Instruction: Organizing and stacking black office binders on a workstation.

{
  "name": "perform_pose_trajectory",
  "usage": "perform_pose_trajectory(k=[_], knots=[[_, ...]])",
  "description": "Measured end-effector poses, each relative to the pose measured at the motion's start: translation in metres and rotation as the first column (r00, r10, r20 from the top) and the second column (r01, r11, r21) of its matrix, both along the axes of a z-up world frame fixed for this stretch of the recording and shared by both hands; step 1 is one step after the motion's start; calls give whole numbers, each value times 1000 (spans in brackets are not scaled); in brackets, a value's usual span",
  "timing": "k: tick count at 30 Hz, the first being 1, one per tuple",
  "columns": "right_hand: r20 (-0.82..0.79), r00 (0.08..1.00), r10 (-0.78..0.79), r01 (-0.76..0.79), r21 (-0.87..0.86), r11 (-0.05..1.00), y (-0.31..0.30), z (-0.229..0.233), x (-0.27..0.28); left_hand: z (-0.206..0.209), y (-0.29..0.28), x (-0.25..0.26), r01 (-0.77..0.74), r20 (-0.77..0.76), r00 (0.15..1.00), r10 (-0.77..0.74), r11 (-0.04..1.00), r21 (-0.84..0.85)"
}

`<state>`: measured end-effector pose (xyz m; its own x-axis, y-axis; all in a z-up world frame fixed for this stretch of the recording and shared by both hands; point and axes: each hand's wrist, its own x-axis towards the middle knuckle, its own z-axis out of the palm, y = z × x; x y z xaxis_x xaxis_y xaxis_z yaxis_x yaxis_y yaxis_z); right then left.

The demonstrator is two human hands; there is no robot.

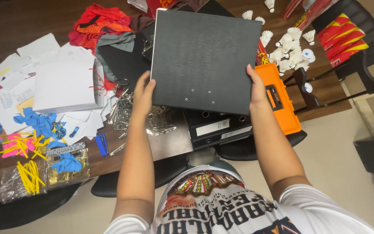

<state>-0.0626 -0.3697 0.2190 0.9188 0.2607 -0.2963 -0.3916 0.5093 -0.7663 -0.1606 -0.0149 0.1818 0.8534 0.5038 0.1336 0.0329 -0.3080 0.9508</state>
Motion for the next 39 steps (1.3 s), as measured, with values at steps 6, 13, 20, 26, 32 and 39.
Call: perform_pose_trajectory(k=[6,13,20,26,32,39], knots=[[45,988,149,-153,92,984,-37,-2,30,15,-26,0,315,161,944,-290,635,-705],[512,802,307,-272,-145,951,-51,70,34,35,-47,12,70,-45,948,-314,345,-936],[639,680,358,-242,-266,933,-69,31,81,31,-76,39,-75,-176,951,-253,365,-928],[451,862,230,-163,-184,969,-75,-1,107,4,-90,63,-42,-126,980,-155,455,-889],[248,945,213,-160,-216,963,-75,10,120,10,-111,64,61,30,997,-67,539,-840],[119,957,264,-224,-274,935,-71,5,139,-4,-113,61,48,26,999,-48,549,-834]])
